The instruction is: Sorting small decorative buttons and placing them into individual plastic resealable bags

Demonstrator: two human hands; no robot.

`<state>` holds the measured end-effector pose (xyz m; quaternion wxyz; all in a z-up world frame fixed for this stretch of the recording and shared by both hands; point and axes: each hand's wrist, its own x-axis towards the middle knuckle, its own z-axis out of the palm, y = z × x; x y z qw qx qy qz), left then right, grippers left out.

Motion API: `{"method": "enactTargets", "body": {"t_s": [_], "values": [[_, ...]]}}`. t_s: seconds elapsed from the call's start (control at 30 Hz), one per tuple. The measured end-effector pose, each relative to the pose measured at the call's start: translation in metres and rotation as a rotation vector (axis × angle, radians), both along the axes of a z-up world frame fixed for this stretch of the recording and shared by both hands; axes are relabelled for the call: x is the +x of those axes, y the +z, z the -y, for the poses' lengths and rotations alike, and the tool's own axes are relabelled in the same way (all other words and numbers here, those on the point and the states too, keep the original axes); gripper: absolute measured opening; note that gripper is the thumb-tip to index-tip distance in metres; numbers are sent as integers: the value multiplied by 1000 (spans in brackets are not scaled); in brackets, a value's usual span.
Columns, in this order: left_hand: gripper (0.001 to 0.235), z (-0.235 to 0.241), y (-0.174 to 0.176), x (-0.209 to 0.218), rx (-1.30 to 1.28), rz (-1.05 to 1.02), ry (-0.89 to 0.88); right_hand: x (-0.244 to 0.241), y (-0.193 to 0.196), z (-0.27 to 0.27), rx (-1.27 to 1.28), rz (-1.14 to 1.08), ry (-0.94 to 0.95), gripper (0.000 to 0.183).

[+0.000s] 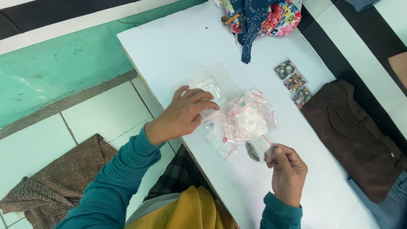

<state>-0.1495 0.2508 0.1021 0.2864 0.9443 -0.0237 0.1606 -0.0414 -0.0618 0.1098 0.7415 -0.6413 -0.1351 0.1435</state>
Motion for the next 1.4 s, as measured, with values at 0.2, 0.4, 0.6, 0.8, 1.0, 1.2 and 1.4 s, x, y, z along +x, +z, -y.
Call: {"method": "enactTargets", "body": {"t_s": [0.2,0.4,0.6,0.8,1.0,1.2,1.4], "values": [[47,-20,-37,12,160,-248,159,10,9,-76,-2,42,8,19],[16,-18,-52,23,111,-187,172,30,4,-137,-20,75,106,20],[16,-16,-48,19,94,-158,161,37,-2,-174,-186,386,148,16],[18,-16,-49,14,88,-142,148,35,-43,-175,-640,851,187,14],[22,-15,-41,11,72,-164,152,37,-55,-163,-694,841,263,19],[49,-10,-21,0,63,-185,143,25,-9,-143,-591,767,333,25],[48,17,15,-7,-19,-27,70,15,18,-78,-548,679,195,23]]}}
